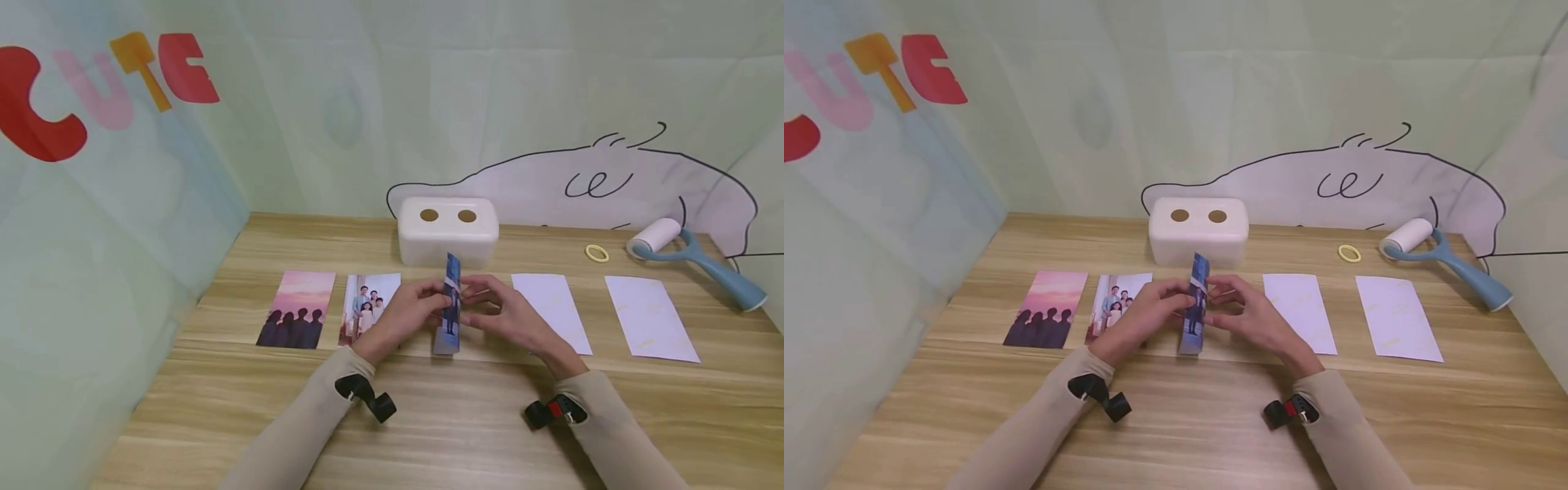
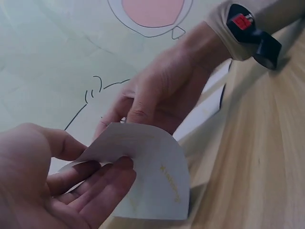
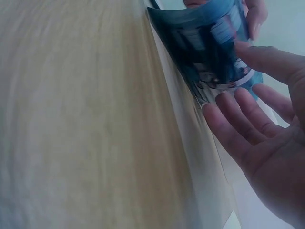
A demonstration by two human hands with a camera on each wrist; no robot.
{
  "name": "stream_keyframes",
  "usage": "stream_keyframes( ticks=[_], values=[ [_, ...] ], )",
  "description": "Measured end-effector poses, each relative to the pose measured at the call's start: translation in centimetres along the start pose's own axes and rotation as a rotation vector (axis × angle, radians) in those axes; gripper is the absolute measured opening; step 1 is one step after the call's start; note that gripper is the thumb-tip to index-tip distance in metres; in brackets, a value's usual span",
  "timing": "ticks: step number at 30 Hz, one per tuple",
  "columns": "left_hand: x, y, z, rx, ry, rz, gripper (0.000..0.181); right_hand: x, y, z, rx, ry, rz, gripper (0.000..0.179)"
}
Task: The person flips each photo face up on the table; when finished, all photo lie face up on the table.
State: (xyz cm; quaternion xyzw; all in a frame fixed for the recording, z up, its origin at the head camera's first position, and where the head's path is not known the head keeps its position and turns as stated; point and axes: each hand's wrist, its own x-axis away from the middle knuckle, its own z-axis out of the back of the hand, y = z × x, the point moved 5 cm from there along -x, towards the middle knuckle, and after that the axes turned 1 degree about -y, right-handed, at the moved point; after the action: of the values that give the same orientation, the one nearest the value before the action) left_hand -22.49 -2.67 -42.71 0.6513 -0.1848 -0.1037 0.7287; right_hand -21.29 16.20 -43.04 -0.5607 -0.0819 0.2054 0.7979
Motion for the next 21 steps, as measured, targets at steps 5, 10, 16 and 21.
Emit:
stream_keyframes(
  ticks=[5,10,16,21],
  values=[
    [0.1,0.7,0.6,0.042,0.017,0.014,0.027,-0.1,0.1,0.3,0.017,0.046,-0.003,0.062],
    [0.1,0.9,0.9,0.062,0.024,0.022,0.029,-0.1,0.2,0.4,0.038,0.068,-0.023,0.059],
    [0.1,1.0,1.2,0.097,0.022,0.011,0.033,-0.1,0.6,0.6,0.056,0.091,-0.075,0.053],
    [0.2,1.3,1.7,0.111,0.008,0.015,0.035,0.0,0.9,1.0,0.062,0.111,-0.111,0.050]
  ],
)
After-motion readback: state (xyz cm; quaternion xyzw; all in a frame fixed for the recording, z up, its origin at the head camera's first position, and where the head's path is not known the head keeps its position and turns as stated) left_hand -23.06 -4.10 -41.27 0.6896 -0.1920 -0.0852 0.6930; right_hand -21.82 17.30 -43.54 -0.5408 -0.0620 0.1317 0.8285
